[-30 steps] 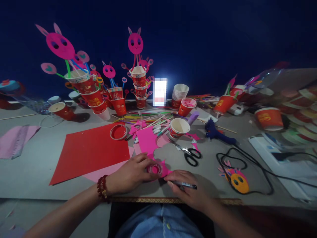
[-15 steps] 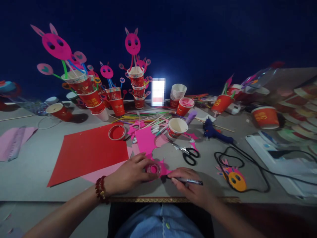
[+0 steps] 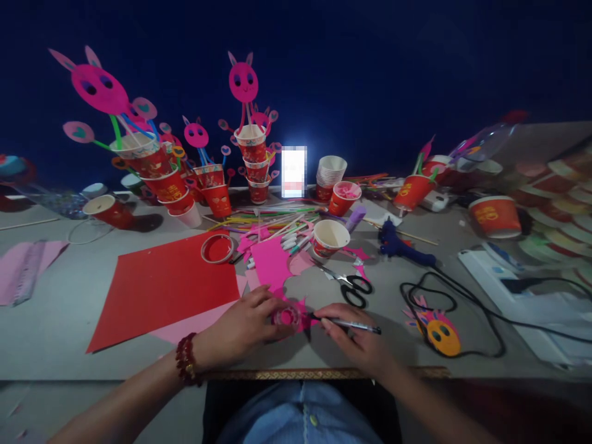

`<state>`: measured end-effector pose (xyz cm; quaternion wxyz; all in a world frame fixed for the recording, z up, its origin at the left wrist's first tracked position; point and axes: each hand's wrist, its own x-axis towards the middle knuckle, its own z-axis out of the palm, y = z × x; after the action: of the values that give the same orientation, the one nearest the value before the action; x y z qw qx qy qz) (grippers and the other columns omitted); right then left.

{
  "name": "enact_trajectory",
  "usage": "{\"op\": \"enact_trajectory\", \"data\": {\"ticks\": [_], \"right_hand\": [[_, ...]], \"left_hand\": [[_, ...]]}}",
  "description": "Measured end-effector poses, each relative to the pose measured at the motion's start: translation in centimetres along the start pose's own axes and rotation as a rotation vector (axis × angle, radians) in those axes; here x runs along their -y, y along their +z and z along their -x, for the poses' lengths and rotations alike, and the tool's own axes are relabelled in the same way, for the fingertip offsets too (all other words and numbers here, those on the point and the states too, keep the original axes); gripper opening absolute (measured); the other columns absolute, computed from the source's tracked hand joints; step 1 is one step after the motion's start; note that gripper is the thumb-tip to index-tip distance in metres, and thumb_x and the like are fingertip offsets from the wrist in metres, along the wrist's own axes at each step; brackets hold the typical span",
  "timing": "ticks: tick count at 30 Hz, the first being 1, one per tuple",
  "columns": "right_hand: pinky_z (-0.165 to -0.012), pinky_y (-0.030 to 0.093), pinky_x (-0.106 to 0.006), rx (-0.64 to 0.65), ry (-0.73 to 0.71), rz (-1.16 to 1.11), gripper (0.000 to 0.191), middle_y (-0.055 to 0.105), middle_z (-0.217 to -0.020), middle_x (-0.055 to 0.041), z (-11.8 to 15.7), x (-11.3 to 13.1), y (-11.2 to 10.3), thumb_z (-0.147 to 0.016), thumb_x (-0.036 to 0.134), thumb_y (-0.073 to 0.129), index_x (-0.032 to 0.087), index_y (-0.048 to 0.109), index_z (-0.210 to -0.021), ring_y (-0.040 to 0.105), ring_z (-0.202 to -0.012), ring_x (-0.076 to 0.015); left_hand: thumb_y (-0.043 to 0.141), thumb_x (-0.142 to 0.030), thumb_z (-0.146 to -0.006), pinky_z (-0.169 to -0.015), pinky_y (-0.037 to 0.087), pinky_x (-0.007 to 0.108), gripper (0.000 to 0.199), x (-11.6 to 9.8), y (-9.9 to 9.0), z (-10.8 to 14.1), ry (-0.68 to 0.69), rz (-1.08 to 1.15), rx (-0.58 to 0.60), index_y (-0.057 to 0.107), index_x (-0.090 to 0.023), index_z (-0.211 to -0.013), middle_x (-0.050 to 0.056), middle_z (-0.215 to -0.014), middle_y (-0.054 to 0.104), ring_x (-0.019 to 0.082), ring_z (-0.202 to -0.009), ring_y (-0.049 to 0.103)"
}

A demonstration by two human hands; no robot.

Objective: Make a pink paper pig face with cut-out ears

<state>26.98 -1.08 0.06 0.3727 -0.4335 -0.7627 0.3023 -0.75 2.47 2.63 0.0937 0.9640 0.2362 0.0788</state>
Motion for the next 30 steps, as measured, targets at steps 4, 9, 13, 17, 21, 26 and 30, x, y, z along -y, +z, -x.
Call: {"op": "enact_trajectory", "data": {"ticks": [4, 9, 13, 17, 21, 26, 30], "right_hand": [[-0.072, 0.058, -0.029, -0.046, 0.106, -0.045, 0.019, 0.075, -0.094, -0.0061, 0.2, 0.0, 0.2, -0.097, 0.029, 0.053, 0.022, 0.067, -0.107, 0.072, -0.078, -0.0197], [-0.063, 0.056, -0.027, -0.073, 0.187, -0.11, 0.015, 0.071, -0.087, -0.0044, -1.3, 0.5, -0.4, -0.096, 0.031, 0.051, 0.022, 0.061, -0.101, 0.07, -0.073, -0.0188], [-0.061, 0.052, -0.026, 0.021, 0.157, -0.158, 0.013, 0.067, -0.079, -0.0014, -4.1, 1.1, -0.8, -0.096, 0.03, 0.05, 0.022, 0.061, -0.093, 0.066, -0.068, -0.0173], [-0.059, 0.048, -0.025, 0.156, 0.129, -0.248, 0.016, 0.062, -0.069, 0.0016, -7.7, 0.9, 0.5, -0.093, 0.026, 0.051, 0.021, 0.059, -0.08, 0.06, -0.06, -0.0145], [-0.06, 0.045, -0.023, 0.261, 0.15, -0.254, 0.015, 0.058, -0.065, 0.0026, -10.7, 0.3, 2.8, -0.086, 0.02, 0.053, 0.02, 0.056, -0.071, 0.057, -0.06, -0.0137], [-0.062, 0.041, -0.022, 0.406, 0.141, -0.225, 0.015, 0.055, -0.066, 0.0033, -12.1, 0.1, 4.2, -0.08, 0.015, 0.052, 0.02, 0.053, -0.066, 0.052, -0.063, -0.0126], [-0.059, 0.038, -0.022, 0.459, 0.138, -0.235, 0.012, 0.051, -0.063, 0.0054, -12.4, 0.0, 4.5, -0.077, 0.014, 0.051, 0.02, 0.053, -0.067, 0.048, -0.059, -0.0115]], "left_hand": [[0.063, -0.021, -0.087, -0.114, 0.03, 0.055, 0.05, -1.0, -0.3, 0.1, -0.019, -0.079, 0.042, 0.055, -0.033, -0.135, 0.008, -0.136, 0.053, 0.029, -0.121, 0.047], [0.063, -0.022, -0.088, -0.117, 0.027, 0.052, 0.056, -3.7, 0.2, 0.1, -0.082, -0.227, 0.081, 0.047, -0.017, -0.142, 0.015, -0.143, 0.051, 0.032, -0.125, 0.048], [0.053, -0.025, -0.095, -0.115, 0.03, 0.049, 0.047, -5.5, 1.1, 0.3, -0.107, -0.312, 0.017, 0.049, -0.011, -0.139, 0.016, -0.144, 0.052, 0.032, -0.132, 0.046], [0.051, -0.026, -0.095, -0.114, 0.03, 0.046, 0.046, -6.3, 1.8, 0.6, -0.149, -0.336, 0.013, 0.051, -0.008, -0.137, 0.018, -0.147, 0.05, 0.034, -0.137, 0.044], [0.05, -0.027, -0.097, -0.115, 0.029, 0.044, 0.047, -6.3, 2.5, 0.8, -0.186, -0.32, 0.027, 0.048, -0.011, -0.141, 0.018, -0.145, 0.051, 0.032, -0.137, 0.044], [0.049, -0.032, -0.099, -0.115, 0.026, 0.041, 0.047, -6.1, 2.7, 0.9, -0.191, -0.317, -0.004, 0.048, -0.013, -0.141, 0.017, -0.146, 0.051, 0.031, -0.138, 0.044], [0.047, -0.038, -0.1, -0.116, 0.022, 0.041, 0.047, -6.1, 2.7, 0.9, -0.186, -0.301, -0.014, 0.049, -0.012, -0.14, 0.018, -0.145, 0.052, 0.031, -0.139, 0.042]]}}
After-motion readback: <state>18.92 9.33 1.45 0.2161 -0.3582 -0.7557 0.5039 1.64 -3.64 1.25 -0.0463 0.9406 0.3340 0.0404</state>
